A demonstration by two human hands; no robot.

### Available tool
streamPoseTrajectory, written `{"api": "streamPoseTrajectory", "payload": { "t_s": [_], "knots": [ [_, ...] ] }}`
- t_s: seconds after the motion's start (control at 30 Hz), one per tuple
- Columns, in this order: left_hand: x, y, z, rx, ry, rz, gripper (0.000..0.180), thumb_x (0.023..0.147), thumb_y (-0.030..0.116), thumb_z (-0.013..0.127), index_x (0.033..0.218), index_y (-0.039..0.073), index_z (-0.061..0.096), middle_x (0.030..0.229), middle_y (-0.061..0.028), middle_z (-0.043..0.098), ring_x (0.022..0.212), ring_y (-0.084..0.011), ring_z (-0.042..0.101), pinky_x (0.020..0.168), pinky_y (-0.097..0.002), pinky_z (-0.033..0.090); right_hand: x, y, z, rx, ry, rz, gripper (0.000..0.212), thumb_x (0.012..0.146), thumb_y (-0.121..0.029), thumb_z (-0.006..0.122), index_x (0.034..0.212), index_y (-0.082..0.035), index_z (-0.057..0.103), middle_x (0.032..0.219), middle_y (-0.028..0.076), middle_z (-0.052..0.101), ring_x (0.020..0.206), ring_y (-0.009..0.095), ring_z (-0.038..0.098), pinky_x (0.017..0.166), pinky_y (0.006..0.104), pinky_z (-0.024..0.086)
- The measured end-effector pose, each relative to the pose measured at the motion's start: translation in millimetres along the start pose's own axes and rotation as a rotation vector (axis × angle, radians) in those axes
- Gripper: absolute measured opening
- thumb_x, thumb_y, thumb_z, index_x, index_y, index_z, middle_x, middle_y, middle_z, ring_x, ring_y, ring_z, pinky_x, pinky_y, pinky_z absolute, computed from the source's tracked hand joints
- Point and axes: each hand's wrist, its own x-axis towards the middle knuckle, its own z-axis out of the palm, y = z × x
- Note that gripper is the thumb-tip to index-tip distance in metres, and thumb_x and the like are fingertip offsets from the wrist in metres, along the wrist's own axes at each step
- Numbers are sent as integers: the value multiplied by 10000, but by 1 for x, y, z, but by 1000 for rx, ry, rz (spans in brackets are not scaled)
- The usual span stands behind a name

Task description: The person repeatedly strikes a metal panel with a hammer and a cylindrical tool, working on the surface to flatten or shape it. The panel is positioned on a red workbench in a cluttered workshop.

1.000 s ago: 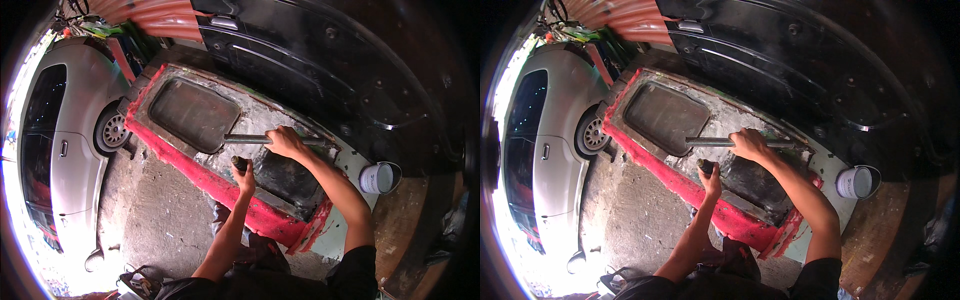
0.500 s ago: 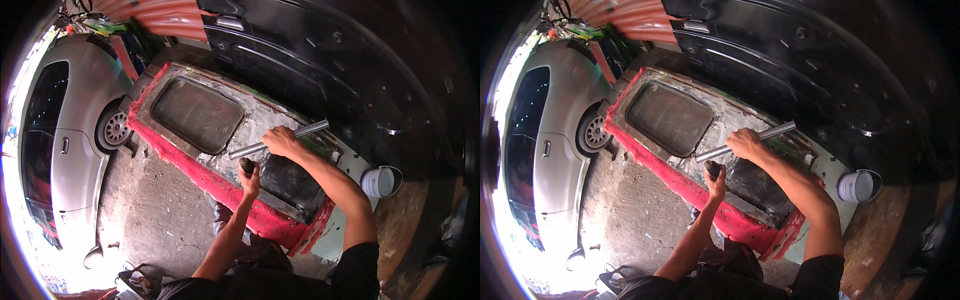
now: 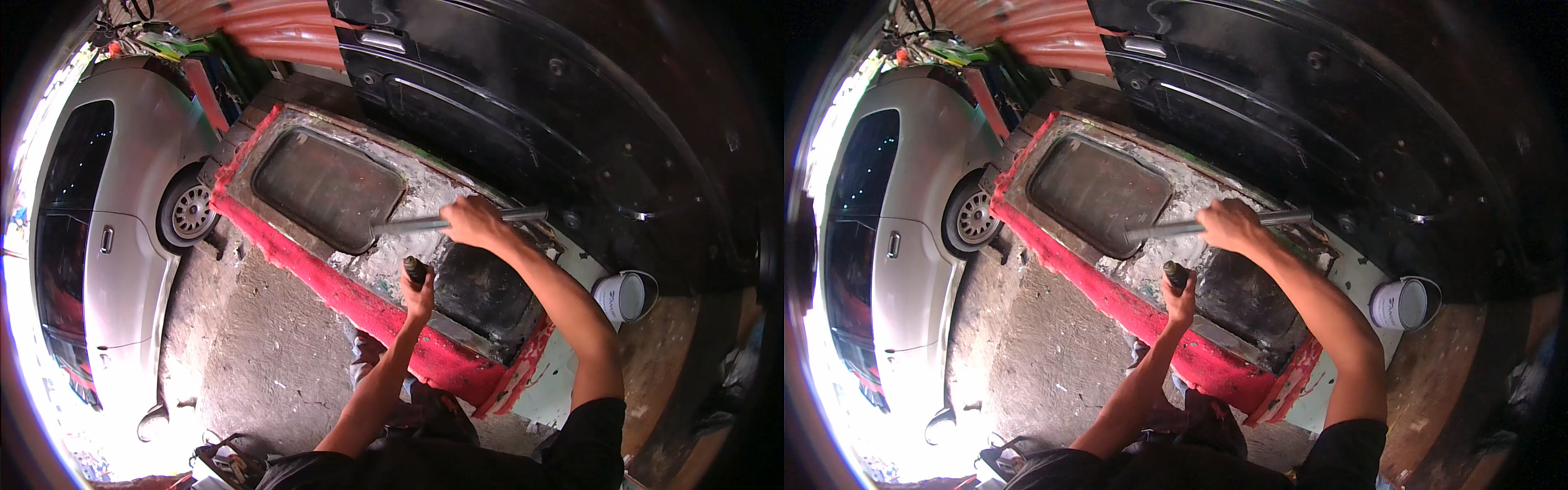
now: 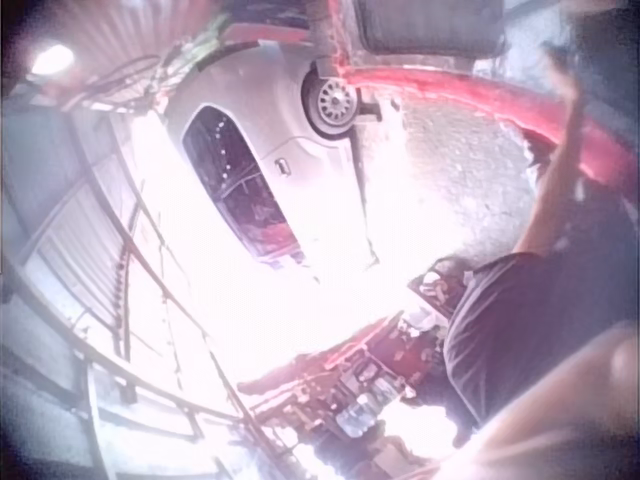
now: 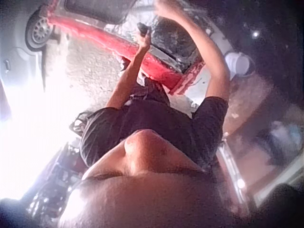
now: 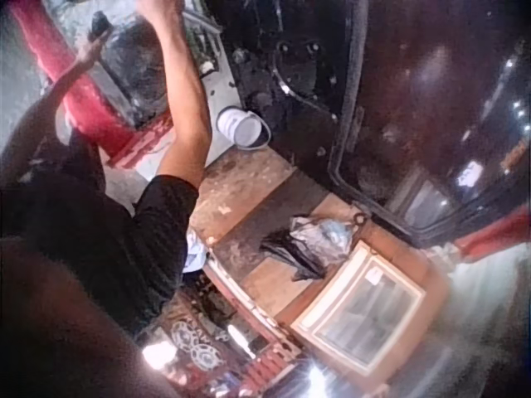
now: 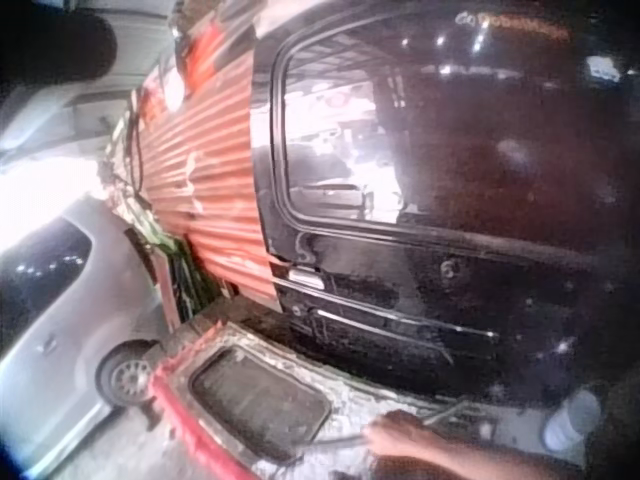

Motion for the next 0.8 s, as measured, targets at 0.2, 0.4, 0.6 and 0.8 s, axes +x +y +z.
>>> {"api": "streamPoseTrajectory", "payload": {
  "t_s": [0.2, 0.4, 0.6, 0.8],
  "knots": [
    [5, -15, -3, 11, -50, 24, 222, 851, 18, 659, 952, 69, 468, 756, 34, 460, 684, -73, 424, 622, -250, 386, -14, 0, 14, 514, 140, 159, 316, 786, -293, 735, 832, 16, 685, 759, 219, 677, 772, 373, 697, 699, 468, 548],
    [-4, 1, -9, 39, -157, 38, 232, 841, -20, 646, 948, 74, 462, 778, 30, 468, 699, -71, 431, 632, -246, 385, -45, 4, 7, 103, 73, 203, 255, 789, -276, 739, 875, -37, 707, 846, 238, 676, 843, 396, 679, 735, 475, 550],
    [-15, 31, -35, -70, -368, -26, 225, 832, -73, 621, 981, 63, 521, 822, 11, 508, 774, -85, 474, 706, -250, 412, -130, 12, 59, 549, 521, 597, 444, 811, -373, 725, 699, 33, 582, 621, 182, 596, 590, 323, 623, 570, 454, 464],
    [-40, 23, -73, 105, -797, 138, 169, 730, -65, 648, 840, 47, 588, 893, -78, 601, 896, -226, 587, 804, -339, 463, -237, -37, 183, 1166, 459, 936, 372, 847, -289, 676, 649, 1, 552, 515, 58, 533, 455, 198, 554, 438, 388, 419]
  ]
}}
